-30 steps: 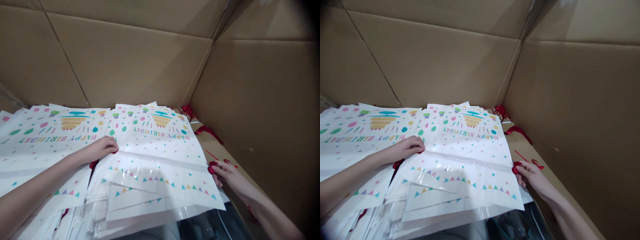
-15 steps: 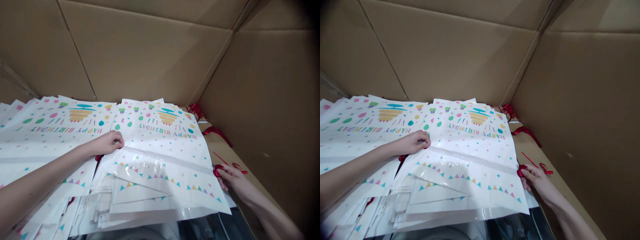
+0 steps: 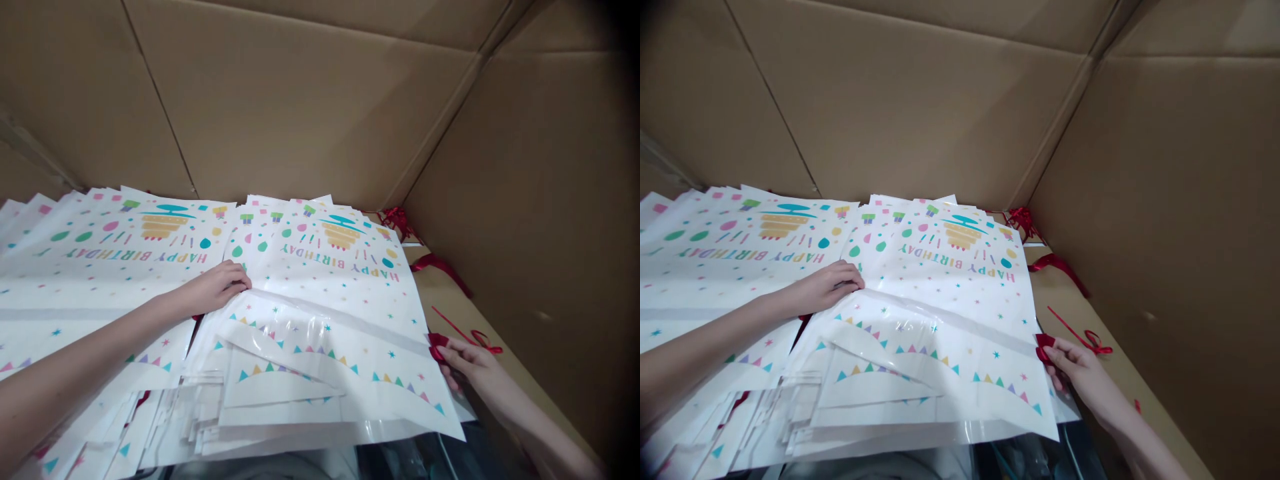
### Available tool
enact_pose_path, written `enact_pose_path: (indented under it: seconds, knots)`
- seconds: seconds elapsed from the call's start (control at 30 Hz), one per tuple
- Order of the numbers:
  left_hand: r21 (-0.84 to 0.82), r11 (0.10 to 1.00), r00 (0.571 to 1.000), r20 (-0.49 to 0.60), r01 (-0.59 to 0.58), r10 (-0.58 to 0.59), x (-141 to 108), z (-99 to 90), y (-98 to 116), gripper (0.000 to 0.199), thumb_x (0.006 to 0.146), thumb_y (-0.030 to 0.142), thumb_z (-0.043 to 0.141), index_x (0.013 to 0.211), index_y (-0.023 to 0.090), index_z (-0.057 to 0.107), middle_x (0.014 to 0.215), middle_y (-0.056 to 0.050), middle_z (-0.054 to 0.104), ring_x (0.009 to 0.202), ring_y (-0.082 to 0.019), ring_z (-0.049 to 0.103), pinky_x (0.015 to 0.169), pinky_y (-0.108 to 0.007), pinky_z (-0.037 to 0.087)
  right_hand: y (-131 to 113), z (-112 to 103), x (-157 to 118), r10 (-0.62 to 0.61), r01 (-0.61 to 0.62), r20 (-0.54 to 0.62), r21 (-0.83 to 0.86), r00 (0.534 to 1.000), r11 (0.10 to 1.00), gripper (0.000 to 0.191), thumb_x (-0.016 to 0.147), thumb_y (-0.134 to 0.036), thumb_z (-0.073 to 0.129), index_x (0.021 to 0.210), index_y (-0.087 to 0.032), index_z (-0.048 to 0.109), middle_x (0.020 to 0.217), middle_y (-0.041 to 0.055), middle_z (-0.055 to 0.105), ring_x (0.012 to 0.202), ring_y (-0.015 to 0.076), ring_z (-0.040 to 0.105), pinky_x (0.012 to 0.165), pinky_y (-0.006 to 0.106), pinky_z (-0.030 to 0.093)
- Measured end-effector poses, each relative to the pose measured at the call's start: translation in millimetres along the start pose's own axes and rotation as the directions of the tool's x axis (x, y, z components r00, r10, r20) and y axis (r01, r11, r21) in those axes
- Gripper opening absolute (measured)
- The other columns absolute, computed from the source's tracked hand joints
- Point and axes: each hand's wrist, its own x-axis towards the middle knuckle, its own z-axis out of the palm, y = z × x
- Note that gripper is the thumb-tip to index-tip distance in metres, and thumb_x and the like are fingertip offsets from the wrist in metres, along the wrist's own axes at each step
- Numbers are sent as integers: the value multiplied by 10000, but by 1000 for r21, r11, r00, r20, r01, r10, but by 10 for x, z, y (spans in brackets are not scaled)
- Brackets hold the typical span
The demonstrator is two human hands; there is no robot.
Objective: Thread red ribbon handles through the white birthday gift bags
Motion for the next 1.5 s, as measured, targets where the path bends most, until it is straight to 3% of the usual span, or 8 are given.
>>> enact_pose_path:
  seconds: [0.2,0.3,0.5,0.7,0.83,1.0,1.13,1.5]
  knots:
    - [-84,995,998,36,52,-49,-70,-62,-67,336,997,480,519,1093,251,744,1169,-62,679,1164,-236,565,1036,-351,441,-108,23,-148,26,-24,-46,43,999,999,541,698,-686,817,664,-198,588,531,-1,544,462,113,453,424,229,330]
    - [-84,992,995,37,93,-90,-29,-97,-21,298,979,449,533,1004,239,742,1102,-52,700,1117,-233,592,1000,-342,456,-154,43,-281,80,-72,-78,107,994,992,457,711,-608,834,891,-222,669,536,-10,558,456,139,494,394,229,351]
    - [-68,993,988,129,94,-85,26,-193,64,232,971,390,527,986,252,713,1071,-34,701,1087,-225,606,959,-314,451,-86,206,-419,107,-94,-78,157,991,983,731,679,-509,894,1261,-225,555,492,-72,530,332,78,376,335,171,249]
    - [6,998,992,105,63,-63,-3,-217,117,283,1000,390,452,958,230,681,1044,-52,692,1071,-232,585,962,-333,431,-15,252,-356,48,-18,-114,259,992,966,722,670,-453,913,1239,-229,530,486,-80,556,306,71,382,335,162,280]
    - [-15,991,987,90,133,-131,-28,-231,143,295,987,438,478,947,228,680,1057,-53,691,1061,-238,594,926,-329,444,-74,228,-372,110,-71,-134,265,985,962,710,616,-401,937,1201,-255,562,614,-31,673,380,130,536,340,193,373]
    - [-3,991,986,100,132,-131,-30,-236,179,314,983,448,475,918,216,676,1030,-68,685,1047,-246,595,921,-333,453,-172,214,-344,171,-118,-157,302,973,946,451,647,-385,922,892,-246,569,526,-47,596,425,151,569,376,218,431]
    - [-32,993,985,133,115,-109,-16,-213,184,284,967,460,521,954,217,667,1043,-70,668,1043,-239,591,903,-326,472,-186,176,-245,155,-122,-66,353,986,928,347,726,-425,864,848,-220,611,756,67,753,652,248,722,498,294,546]
    - [77,991,984,132,111,-121,98,-180,160,260,940,320,473,809,220,675,922,-86,682,922,-254,616,797,-342,445,-127,172,-162,143,-123,-59,260,988,958,383,772,-479,825,727,-229,539,590,36,688,492,211,652,397,275,442]
